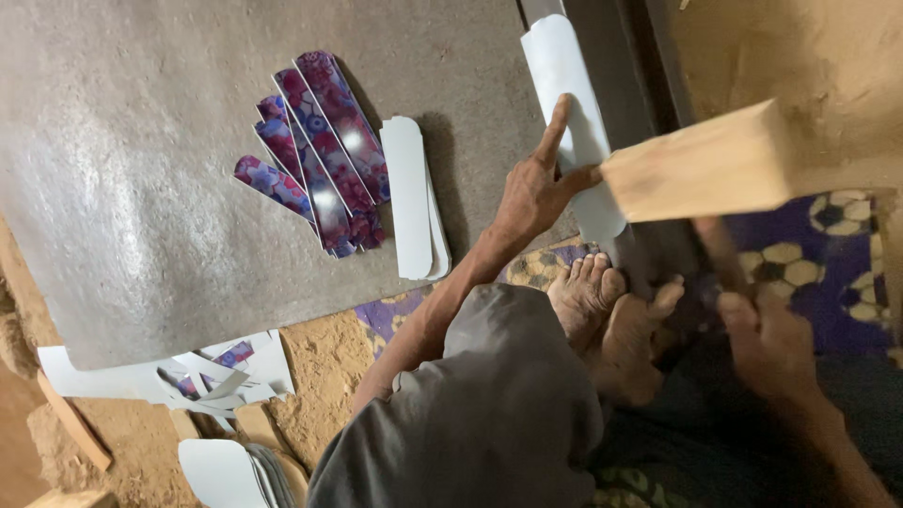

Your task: The person sits on the floor and bends white plastic strips one at a time over a metal bar, pressing them with a wooden mallet to shape them. Finished curved strips, some with a floral print, are stacked on the mat beside the work area.

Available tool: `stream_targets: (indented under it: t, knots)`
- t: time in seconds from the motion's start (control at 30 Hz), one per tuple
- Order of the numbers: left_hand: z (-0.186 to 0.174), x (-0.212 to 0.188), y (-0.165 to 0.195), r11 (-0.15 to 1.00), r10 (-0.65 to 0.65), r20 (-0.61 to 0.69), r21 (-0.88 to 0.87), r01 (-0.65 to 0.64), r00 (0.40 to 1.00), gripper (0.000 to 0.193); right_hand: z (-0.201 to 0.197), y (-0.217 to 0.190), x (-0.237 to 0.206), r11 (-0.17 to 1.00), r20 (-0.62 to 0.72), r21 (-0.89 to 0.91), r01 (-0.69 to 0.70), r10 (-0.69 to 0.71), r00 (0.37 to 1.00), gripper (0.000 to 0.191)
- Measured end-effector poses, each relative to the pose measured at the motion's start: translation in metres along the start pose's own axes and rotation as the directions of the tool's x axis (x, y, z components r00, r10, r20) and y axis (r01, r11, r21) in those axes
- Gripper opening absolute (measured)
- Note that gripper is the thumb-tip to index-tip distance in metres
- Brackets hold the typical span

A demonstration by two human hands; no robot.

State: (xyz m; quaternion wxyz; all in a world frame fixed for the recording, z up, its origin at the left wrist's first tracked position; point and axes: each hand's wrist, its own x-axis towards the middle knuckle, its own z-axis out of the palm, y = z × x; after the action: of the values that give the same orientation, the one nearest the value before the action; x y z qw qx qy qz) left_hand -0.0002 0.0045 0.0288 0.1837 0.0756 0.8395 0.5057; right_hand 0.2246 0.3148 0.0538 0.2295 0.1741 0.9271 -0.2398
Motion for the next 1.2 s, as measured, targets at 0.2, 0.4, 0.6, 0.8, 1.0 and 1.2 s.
stream_targets:
  t: [0.2, 0.4, 0.6, 0.8, 1.0, 1.2]
  knots:
    - [0.0, 0.004, 0.002, 0.997, -0.072, 0.067, 0.038, 0.07, 0.995, 0.116, 0.004, 0.003, 0.009, 0.629, -0.327, 0.737, 0.246, 0.013, 0.945, 0.043]
    - [0.007, 0.006, -0.005, 0.993, -0.116, 0.095, 0.0, 0.116, 0.989, 0.116, -0.006, -0.015, 0.025, 0.493, -0.267, 0.854, 0.168, 0.137, 0.954, 0.038]
    - [0.008, 0.007, -0.008, 0.997, 0.0, 0.064, -0.073, 0.005, 0.998, 0.117, 0.005, -0.023, 0.067, 0.303, 0.139, 0.932, -0.201, 0.214, 0.967, 0.032]
    - [0.007, 0.008, -0.009, 0.991, -0.107, 0.106, -0.063, 0.114, 0.989, 0.121, 0.013, -0.025, 0.054, 0.774, -0.318, 0.587, 0.237, -0.049, 0.947, 0.052]
    - [0.008, 0.006, -0.01, 0.997, -0.06, 0.093, -0.032, 0.063, 0.994, 0.12, 0.012, -0.018, 0.023, 0.097, -0.203, 0.976, 0.192, 0.12, 0.972, 0.044]
    - [0.01, 0.007, -0.011, 0.999, -0.01, 0.063, -0.048, 0.013, 0.998, 0.12, -0.005, 0.003, 0.006, 0.847, -0.043, 0.532, 0.014, 0.01, 0.999, 0.046]
